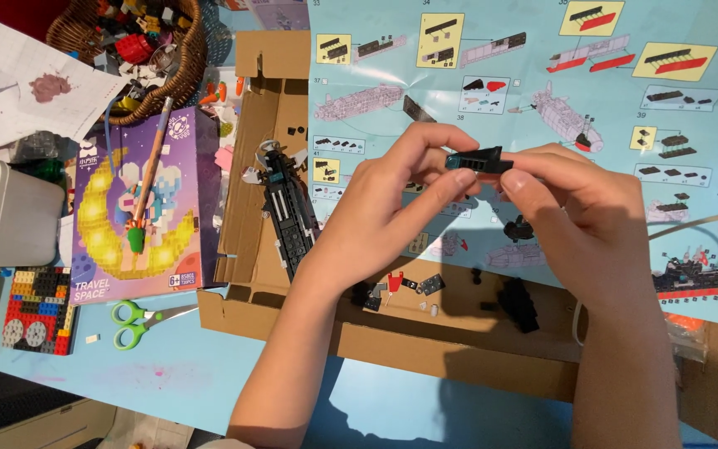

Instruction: Assembling a plastic model ship using interlocking building blocks while following printed instructions.

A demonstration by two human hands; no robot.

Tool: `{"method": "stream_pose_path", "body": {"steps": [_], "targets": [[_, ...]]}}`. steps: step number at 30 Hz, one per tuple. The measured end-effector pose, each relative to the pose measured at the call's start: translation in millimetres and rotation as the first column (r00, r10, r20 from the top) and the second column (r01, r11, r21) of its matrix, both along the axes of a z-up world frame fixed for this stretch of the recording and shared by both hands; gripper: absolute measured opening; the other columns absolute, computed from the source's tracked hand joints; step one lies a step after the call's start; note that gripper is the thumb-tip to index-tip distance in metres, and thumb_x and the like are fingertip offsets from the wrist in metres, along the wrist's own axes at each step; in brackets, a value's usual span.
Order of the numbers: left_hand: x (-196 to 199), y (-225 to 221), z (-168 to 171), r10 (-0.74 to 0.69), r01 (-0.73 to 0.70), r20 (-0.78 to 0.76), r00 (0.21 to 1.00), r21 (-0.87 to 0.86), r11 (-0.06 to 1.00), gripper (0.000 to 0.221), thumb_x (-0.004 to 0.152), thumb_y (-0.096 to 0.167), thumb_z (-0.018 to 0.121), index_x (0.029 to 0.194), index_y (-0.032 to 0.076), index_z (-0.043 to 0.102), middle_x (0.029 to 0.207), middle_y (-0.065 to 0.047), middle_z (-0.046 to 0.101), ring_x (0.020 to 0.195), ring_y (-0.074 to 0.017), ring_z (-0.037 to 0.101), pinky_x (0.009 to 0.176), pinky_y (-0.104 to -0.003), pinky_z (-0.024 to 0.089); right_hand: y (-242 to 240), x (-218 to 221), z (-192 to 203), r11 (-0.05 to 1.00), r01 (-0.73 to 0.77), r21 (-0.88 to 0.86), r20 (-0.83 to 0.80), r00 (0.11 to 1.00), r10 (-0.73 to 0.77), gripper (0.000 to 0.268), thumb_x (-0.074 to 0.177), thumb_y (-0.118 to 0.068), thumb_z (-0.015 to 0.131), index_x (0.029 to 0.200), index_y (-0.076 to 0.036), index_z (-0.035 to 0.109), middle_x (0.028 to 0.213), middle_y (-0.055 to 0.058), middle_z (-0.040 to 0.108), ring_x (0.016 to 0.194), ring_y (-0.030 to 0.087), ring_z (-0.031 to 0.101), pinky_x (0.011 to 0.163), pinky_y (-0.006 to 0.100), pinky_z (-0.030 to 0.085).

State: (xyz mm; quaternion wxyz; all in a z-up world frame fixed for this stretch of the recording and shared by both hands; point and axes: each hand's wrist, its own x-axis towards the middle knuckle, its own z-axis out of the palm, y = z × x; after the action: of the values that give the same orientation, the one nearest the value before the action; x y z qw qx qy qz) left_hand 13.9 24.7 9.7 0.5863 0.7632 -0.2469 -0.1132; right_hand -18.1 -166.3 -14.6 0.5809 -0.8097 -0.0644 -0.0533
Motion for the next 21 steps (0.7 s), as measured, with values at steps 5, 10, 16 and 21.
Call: {"method": "stream_pose_path", "body": {"steps": [5,10,16,21], "targets": [[1.7,1.5,1.5,0.029,-0.032,0.034,0.999,0.086,0.996,0.022,0.099,0.029,0.049,0.116,0.015,0.053,0.079,0.002,0.061,0.083,-0.0090,0.068,0.068,-0.022,0.041,-2.7,-0.5,-1.4,1.000,0.013,-0.005,-0.009,1.000,-0.013,0.021,0.101,-0.006,0.048,0.099,0.007,0.065,0.090,0.012,0.062,0.081,0.019,0.051,0.066,0.030,0.038],[5.6,4.7,-0.4,0.021,-0.030,0.110,0.994,0.082,0.996,0.022,0.098,0.028,0.051,0.108,0.010,0.057,0.086,0.001,0.066,0.081,-0.0099,0.065,0.071,-0.024,0.045,-0.2,1.0,10.3,0.997,0.013,-0.074,-0.034,0.999,-0.015,0.031,0.101,-0.011,0.044,0.094,0.001,0.071,0.093,0.010,0.067,0.088,0.017,0.059,0.076,0.029,0.048],[2.6,13.2,0.7,0.033,-0.071,0.230,0.973,0.158,0.985,0.018,0.096,0.026,0.058,0.106,0.011,0.062,0.083,0.003,0.065,0.074,-0.0083,0.060,0.066,-0.024,0.041,-0.1,-0.2,25.5,0.978,0.084,-0.192,-0.260,0.956,-0.133,0.031,0.099,-0.023,0.046,0.092,-0.010,0.073,0.094,0.000,0.069,0.081,0.014,0.053,0.071,0.030,0.042],[-16.9,26.5,2.2,0.009,-0.069,0.264,0.964,0.217,0.974,0.020,0.095,0.024,0.062,0.111,0.013,0.062,0.085,0.002,0.063,0.078,-0.0096,0.062,0.075,-0.024,0.045,0.3,-3.8,41.3,0.945,0.025,-0.326,-0.344,0.928,-0.144,0.023,0.095,-0.024,0.053,0.098,-0.014,0.073,0.105,-0.003,0.073,0.089,0.013,0.060,0.079,0.031,0.046]]}}
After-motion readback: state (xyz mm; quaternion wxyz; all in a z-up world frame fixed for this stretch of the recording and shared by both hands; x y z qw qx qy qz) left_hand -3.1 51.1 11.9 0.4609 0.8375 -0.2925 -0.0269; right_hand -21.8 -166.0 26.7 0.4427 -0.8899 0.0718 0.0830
